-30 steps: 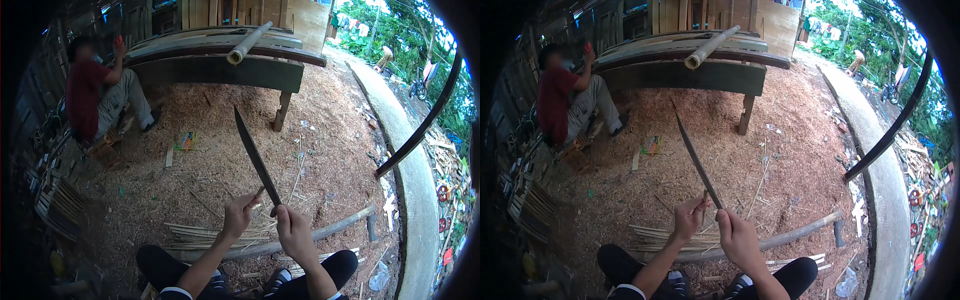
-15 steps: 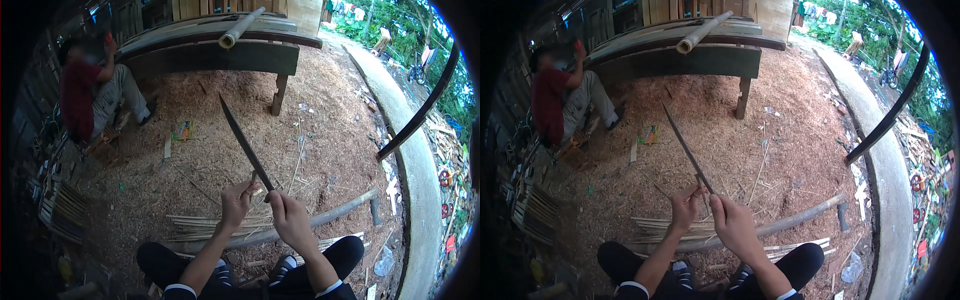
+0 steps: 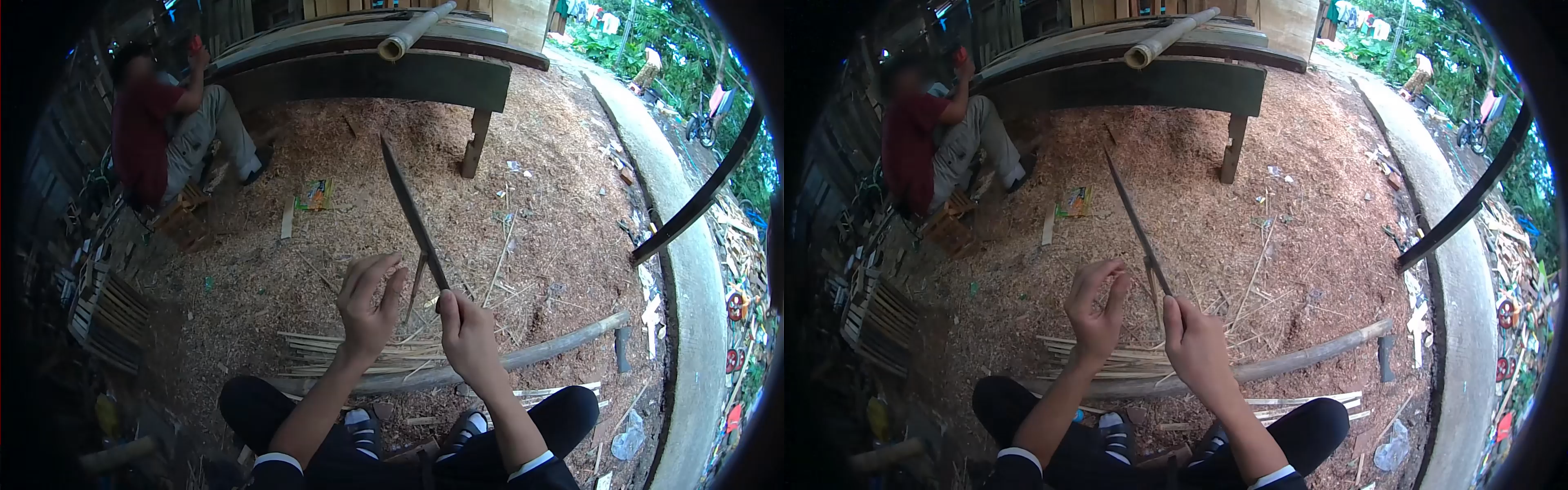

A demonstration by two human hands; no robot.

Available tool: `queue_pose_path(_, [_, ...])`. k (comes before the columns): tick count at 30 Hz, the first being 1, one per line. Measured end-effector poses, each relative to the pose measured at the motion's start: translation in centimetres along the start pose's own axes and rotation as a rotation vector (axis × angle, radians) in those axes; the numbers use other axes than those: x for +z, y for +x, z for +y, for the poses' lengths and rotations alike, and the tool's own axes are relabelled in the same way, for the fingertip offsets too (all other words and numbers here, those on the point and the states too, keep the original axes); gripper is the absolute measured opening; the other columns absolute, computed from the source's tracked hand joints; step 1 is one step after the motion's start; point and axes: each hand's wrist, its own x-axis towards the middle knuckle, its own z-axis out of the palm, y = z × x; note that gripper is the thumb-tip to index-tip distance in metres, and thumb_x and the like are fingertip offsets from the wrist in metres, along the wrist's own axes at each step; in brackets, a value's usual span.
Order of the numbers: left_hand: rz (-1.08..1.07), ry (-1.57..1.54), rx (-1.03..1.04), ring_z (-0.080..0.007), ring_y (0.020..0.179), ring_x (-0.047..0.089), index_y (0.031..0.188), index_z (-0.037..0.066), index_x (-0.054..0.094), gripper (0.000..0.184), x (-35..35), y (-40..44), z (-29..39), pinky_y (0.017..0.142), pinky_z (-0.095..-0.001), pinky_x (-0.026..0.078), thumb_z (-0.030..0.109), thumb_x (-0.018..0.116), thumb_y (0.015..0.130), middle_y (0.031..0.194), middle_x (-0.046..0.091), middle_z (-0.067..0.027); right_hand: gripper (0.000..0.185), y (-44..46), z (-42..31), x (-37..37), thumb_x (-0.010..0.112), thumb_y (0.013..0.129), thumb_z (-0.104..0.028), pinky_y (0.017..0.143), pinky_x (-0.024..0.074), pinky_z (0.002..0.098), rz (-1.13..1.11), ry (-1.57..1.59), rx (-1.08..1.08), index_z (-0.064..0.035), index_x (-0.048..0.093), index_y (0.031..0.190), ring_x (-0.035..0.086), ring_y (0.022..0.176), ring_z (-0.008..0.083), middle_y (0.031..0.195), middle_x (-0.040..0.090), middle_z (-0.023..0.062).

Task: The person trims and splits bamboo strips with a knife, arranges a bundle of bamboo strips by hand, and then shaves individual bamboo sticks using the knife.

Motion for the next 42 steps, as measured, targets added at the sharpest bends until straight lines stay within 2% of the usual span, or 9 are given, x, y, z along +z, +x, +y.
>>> queue_pose_path(8, [-0.029,0.171,0.098,-0.0249,0.088,0.06,0.108,0.005,0.07,0.023,0.1,0.9,-0.6,0.079,-0.0367,0.048,0.01,0.074,0.086,0.095,0.069,-0.0073,0.033,-0.8,3.5,4.4,0.051,0.102,-0.025,0.056,0.0418,0.0481,-0.02,-0.071,0.01,0.0012,0.06,0.085,0.058,0.06,0.0444,0.063,0.057,0.0224])
queue_pose_path(11, [-0.062,0.109,0.024,-0.0242,0.088,0.061,0.106,0.005,0.07,0.021,0.0,1.0,-1.0,0.078,-0.0361,0.049,0.011,0.073,0.087,0.095,0.07,-0.0072,0.028,-0.8,5.8,5.7,0.052,0.101,-0.03,0.057,0.046,0.0544,0.011,-0.124,-0.041,-0.0067,0.062,0.089,0.061,0.061,0.0449,0.062,0.06,0.0221])
queue_pose_path(17, [-0.098,-0.148,-0.15,-0.022,0.085,0.068,0.11,0.003,0.066,0.018,0.7,0.4,-2.6,0.071,-0.0359,0.052,0.01,0.068,0.093,0.093,0.07,-0.01,0.029,-1.7,9.5,8.1,0.051,0.101,-0.031,0.057,0.0459,0.0545,-0.023,-0.124,0.055,-0.0062,0.059,0.087,0.06,0.061,0.046,0.061,0.059,0.022])
queue_pose_path(19, [-0.177,-0.416,-0.342,-0.0145,0.091,0.065,0.108,0.001,0.063,0.015,0.5,0.0,-3.0,0.081,-0.0306,0.052,0.011,0.064,0.097,0.098,0.066,-0.006,0.03,-1.8,10.2,8.8,0.051,0.101,-0.031,0.057,0.0458,0.0544,-0.022,-0.115,0.055,-0.006,0.059,0.086,0.06,0.061,0.0461,0.061,0.059,0.022])
queue_pose_path(23, [-0.184,-0.165,-0.288,-0.0154,0.091,0.066,0.105,0.001,0.064,0.014,-0.1,0.7,-2.7,0.081,-0.0309,0.052,0.012,0.066,0.096,0.1,0.065,-0.0067,0.031,-1.5,9.1,8.8,0.051,0.102,-0.03,0.056,0.0452,0.0539,-0.004,-0.101,0.05,-0.0057,0.059,0.085,0.06,0.061,0.0461,0.061,0.059,0.0224])
queue_pose_path(25, [-0.128,-0.015,-0.085,-0.0234,0.086,0.068,0.101,0.004,0.068,0.013,-0.7,1.2,-2.4,0.073,-0.035,0.051,0.012,0.07,0.091,0.091,0.07,-0.0099,0.031,-1.7,8.9,8.4,0.052,0.102,-0.03,0.056,0.0452,0.0537,-0.012,-0.1,0.049,-0.0057,0.059,0.085,0.06,0.061,0.0459,0.061,0.059,0.0223])
queue_pose_path(32, [-0.179,-0.108,-0.1,-0.0233,0.086,0.067,0.097,0.001,0.07,0.015,-1.0,0.3,-2.4,0.075,-0.0346,0.051,0.012,0.074,0.087,0.093,0.069,-0.0099,0.033,-2.7,9.7,8.7,0.051,0.102,-0.031,0.057,0.0456,0.0531,0.002,-0.101,0.057,-0.0044,0.06,0.086,0.06,0.062,0.0454,0.061,0.058,0.0227])
queue_pose_path(34, [-0.156,-0.111,-0.292,-0.0246,0.085,0.067,0.098,0.002,0.071,0.018,-0.8,0.4,-2.0,0.077,-0.0362,0.051,0.014,0.076,0.085,0.096,0.07,-0.0103,0.033,-1.9,9.1,8.0,0.051,0.102,-0.031,0.057,0.0453,0.053,-0.015,-0.101,0.031,-0.0041,0.061,0.086,0.06,0.062,0.0453,0.06,0.058,0.0229])
queue_pose_path(42, [-0.117,-0.059,-0.102,-0.0223,0.104,0.065,0.105,0.004,0.07,0.026,-1.5,-1.1,-2.3,0.09,-0.0369,0.05,0.021,0.077,0.086,0.103,0.07,-0.0094,0.035,-2.6,7.2,5.9,0.051,0.102,-0.031,0.055,0.0431,0.0515,-0.022,-0.065,0.029,-0.0026,0.063,0.086,0.059,0.059,0.045,0.06,0.056,0.0229])
